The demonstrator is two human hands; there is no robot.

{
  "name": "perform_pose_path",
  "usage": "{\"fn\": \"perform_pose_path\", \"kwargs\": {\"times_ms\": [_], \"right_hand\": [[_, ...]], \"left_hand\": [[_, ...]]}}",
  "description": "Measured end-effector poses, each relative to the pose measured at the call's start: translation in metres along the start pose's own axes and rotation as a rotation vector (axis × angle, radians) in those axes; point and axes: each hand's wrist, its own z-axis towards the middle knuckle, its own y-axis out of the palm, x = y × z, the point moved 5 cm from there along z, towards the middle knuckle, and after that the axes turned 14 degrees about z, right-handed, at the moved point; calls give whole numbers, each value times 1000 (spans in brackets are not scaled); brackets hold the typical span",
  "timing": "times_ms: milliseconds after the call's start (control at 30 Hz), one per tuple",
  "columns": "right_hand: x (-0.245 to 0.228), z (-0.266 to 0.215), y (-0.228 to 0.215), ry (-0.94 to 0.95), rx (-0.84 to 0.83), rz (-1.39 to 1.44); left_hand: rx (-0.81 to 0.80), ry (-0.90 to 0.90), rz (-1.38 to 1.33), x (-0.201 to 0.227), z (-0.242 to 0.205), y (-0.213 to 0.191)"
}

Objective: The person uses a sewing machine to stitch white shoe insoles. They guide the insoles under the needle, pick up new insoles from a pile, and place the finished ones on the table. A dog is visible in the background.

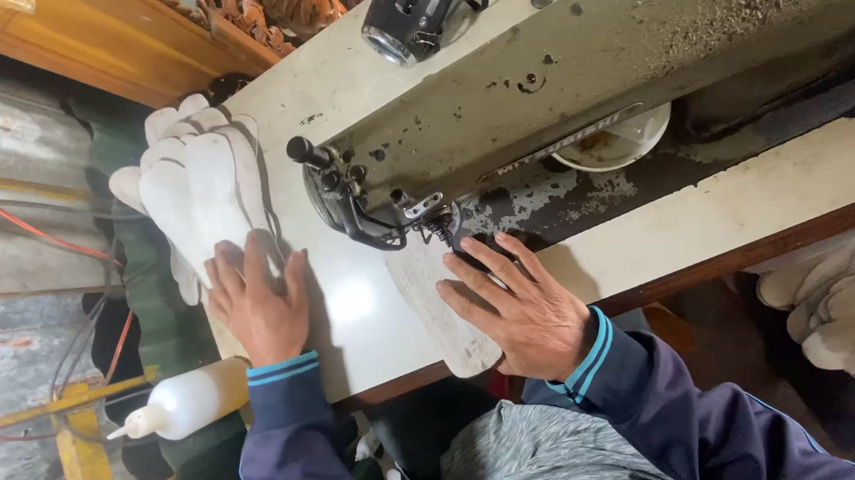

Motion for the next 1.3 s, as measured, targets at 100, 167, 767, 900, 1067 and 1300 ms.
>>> {"fn": "perform_pose_path", "kwargs": {"times_ms": [100, 167, 767, 900, 1067, 1300], "right_hand": [[-4, 4, -6, 10, 31, 6], [-5, 7, -9, 16, 27, 6], [3, 2, 12, 30, -38, -15], [3, 0, 11, 17, 58, 14], [4, -1, 11, -7, 160, 48], [5, -5, 12, -45, 166, 74]], "left_hand": [[86, 31, 69, -10, 0, 14], [70, 29, 74, -13, 4, 19], [-114, 242, -538, 100, -39, -45], [-102, 275, -508, 106, -44, -43], [-112, 251, -519, 105, -43, -47], [-178, 281, -509, 106, -42, -53]]}}
